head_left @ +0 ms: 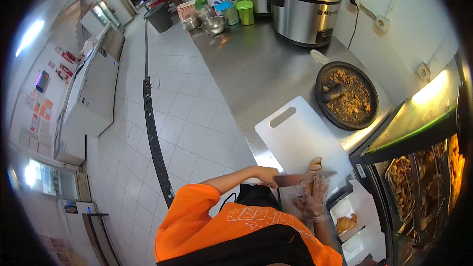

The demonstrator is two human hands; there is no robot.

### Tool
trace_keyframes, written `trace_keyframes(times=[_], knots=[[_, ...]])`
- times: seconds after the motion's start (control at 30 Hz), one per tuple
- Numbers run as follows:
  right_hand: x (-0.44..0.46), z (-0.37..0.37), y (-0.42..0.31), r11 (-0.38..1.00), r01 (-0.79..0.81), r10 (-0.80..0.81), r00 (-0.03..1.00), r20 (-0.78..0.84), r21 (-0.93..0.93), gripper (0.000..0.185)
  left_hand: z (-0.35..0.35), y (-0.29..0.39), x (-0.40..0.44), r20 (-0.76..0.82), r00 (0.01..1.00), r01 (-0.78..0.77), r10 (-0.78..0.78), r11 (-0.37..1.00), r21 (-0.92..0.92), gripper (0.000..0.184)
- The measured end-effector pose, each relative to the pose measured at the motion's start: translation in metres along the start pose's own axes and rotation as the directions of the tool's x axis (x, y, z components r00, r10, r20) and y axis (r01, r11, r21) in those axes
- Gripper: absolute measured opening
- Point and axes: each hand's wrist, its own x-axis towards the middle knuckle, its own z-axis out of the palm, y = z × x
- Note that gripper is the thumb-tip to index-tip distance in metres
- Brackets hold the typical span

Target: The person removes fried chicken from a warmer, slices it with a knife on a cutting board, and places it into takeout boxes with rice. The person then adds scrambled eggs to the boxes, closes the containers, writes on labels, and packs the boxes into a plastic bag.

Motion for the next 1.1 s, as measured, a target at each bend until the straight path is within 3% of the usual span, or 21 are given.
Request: trace_keyframes(times=[0.1,0.13,0.17,0.23,0.33,0.43,0.6,0.63,0.67,0.77,0.87,0.97,1.1], knots=[[0.010,-0.009,0.004,0.998,0.041,-0.045,0.996,0.083,0.050,0.073,-0.014,0.000,-0.054,-0.164,0.973,0.102,-0.160,0.942,-0.319,0.026],[0.012,-0.005,0.006,0.995,0.057,-0.061,0.997,0.054,0.076,0.074,-0.016,-0.009,-0.061,-0.249,0.952,0.058,-0.177,0.906,-0.420,0.017],[0.013,-0.006,0.008,0.994,0.050,-0.056,0.996,0.062,0.099,0.074,-0.016,-0.014,-0.065,-0.368,0.898,0.064,-0.242,0.898,-0.435,0.018],[0.019,-0.017,0.007,0.989,0.033,-0.045,0.996,0.078,0.147,0.073,-0.019,-0.024,-0.064,-0.407,0.855,0.049,-0.322,0.831,-0.554,0.021],[0.029,-0.026,0.003,0.991,-0.030,0.028,0.999,0.022,0.130,0.067,-0.012,-0.039,-0.046,-0.391,0.873,0.034,-0.291,0.838,-0.545,0.026],[0.029,-0.014,0.005,1.000,0.004,-0.004,0.999,-0.034,0.007,0.058,0.009,-0.038,-0.020,-0.410,0.872,0.011,-0.266,0.849,-0.528,0.026],[0.009,0.018,0.007,0.950,0.297,-0.307,0.947,-0.098,-0.098,0.038,0.030,-0.036,0.002,-0.431,0.866,0.003,-0.253,0.865,-0.501,0.030],[0.007,0.021,0.005,0.927,0.359,-0.370,0.924,-0.098,-0.110,0.035,0.031,-0.037,0.004,-0.432,0.866,-0.005,-0.252,0.859,-0.513,0.030],[0.005,0.041,0.012,0.870,0.471,-0.493,0.844,-0.210,-0.148,0.028,0.032,-0.038,0.006,-0.432,0.866,-0.013,-0.252,0.852,-0.523,0.030],[0.003,0.037,0.015,0.817,0.575,-0.575,0.818,-0.002,-0.050,0.023,0.031,-0.028,0.000,-0.440,0.853,0.014,-0.281,0.854,-0.520,0.028],[-0.003,0.049,0.022,0.818,0.573,-0.570,0.819,-0.065,0.056,0.018,0.032,-0.031,0.001,-0.438,0.863,-0.014,-0.251,0.856,-0.518,0.027],[-0.008,0.052,0.036,0.821,0.569,-0.571,0.819,0.053,0.055,0.012,0.032,-0.030,0.002,-0.441,0.860,-0.014,-0.257,0.852,-0.523,0.027],[-0.003,0.042,0.047,0.884,0.438,-0.448,0.894,-0.029,-0.164,0.024,0.035,-0.027,0.001,-0.453,0.851,-0.011,-0.266,0.854,-0.521,0.027]])
